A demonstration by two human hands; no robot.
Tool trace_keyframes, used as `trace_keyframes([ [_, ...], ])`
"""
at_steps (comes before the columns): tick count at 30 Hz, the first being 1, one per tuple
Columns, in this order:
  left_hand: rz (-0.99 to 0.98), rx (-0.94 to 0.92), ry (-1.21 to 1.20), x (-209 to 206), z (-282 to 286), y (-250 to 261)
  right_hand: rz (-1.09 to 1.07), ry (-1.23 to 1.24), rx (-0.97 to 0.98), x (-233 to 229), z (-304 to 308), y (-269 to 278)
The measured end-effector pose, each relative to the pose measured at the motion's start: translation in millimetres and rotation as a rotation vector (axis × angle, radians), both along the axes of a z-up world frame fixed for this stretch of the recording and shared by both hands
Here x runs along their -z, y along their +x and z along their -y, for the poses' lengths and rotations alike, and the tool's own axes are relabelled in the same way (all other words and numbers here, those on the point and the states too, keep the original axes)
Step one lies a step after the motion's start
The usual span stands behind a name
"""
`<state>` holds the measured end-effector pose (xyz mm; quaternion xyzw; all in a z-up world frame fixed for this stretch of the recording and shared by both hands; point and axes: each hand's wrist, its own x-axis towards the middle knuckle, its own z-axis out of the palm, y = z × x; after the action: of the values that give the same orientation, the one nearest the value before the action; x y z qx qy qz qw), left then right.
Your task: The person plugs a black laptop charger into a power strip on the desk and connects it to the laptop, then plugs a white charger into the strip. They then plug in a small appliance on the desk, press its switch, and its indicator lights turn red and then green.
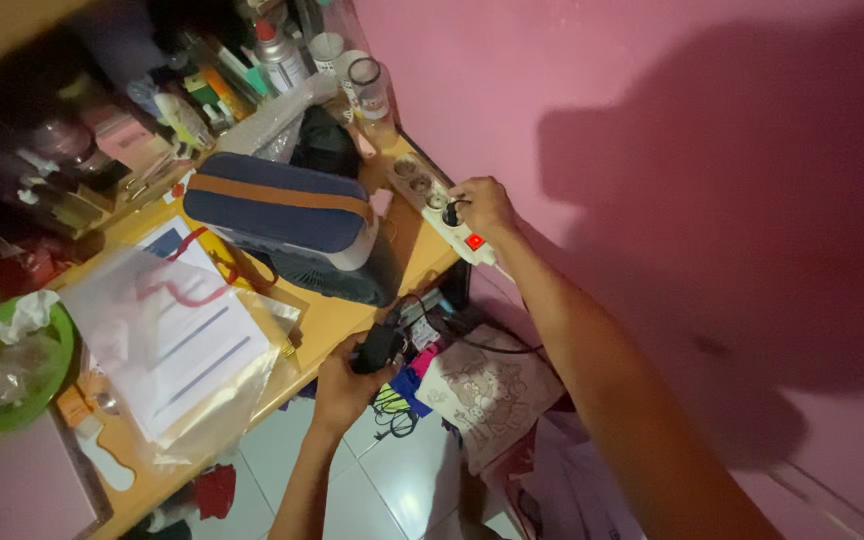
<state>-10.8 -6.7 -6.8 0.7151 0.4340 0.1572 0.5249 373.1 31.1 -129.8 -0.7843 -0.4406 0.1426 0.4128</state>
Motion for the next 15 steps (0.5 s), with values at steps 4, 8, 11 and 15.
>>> trace_keyframes([
  [4, 0.081, 0.008, 0.001, 3, 0, 2, -0.325, 0.024, -0.095, 14, -3, 12],
  [8, 0.056, 0.001, -0.021, 2, 4, 6, -0.224, -0.083, -0.102, 4, 10, 14],
  [11, 0.058, 0.016, -0.034, 0, 5, 9, -0.099, -0.132, -0.157, -12, 21, 14],
  [15, 0.086, 0.021, -0.022, -5, 9, 14, 0.022, -0.17, -0.208, -27, 32, 11],
])
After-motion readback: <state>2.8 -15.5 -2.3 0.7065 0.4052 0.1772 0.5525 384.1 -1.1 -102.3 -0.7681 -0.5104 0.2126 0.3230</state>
